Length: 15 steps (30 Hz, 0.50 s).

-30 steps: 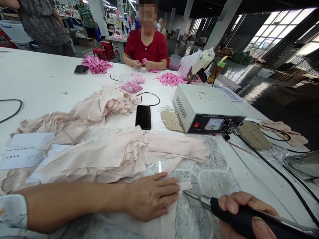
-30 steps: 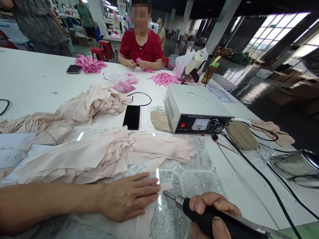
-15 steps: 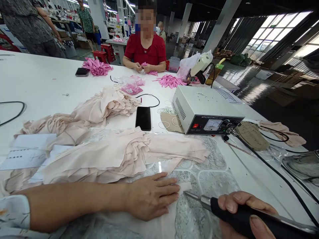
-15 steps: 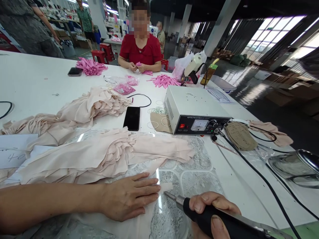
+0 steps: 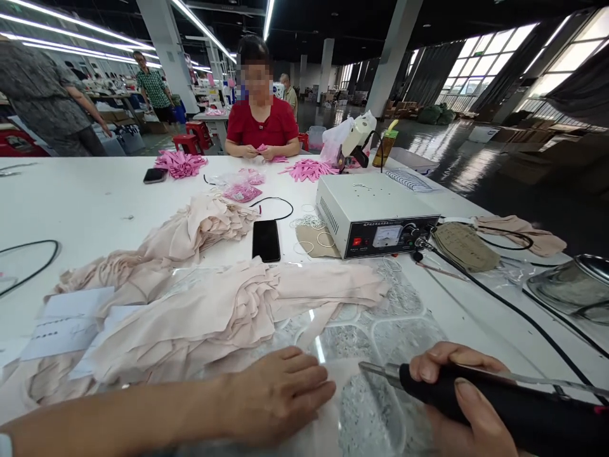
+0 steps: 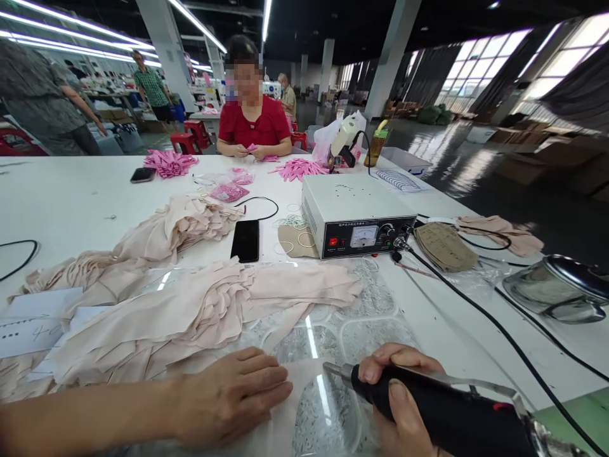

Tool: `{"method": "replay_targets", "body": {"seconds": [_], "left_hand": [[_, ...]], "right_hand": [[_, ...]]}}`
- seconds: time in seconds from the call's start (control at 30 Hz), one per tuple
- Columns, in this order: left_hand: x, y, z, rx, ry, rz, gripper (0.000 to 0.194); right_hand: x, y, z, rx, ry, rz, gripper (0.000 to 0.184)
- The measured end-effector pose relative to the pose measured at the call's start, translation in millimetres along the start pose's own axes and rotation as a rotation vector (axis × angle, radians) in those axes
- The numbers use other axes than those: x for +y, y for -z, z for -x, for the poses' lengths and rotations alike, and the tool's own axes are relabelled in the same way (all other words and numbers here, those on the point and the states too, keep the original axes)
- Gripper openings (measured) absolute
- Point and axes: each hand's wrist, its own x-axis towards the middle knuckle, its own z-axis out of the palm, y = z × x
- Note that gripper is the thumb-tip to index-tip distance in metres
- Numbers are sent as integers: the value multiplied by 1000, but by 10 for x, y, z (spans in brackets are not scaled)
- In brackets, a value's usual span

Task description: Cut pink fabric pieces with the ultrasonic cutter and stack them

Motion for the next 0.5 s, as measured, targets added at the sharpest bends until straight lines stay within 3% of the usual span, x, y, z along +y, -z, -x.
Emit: {"method": "replay_targets", "body": {"seconds": [0.23,0.5], "left_hand": [[166,-101,102,-67,56,-63,33],[-85,45,-122,-160,-29,-67,27]], "right_hand": [[-87,107,-38,-64,-21,-43,11],[-152,353,-58,-45,-47,75,12]]}}
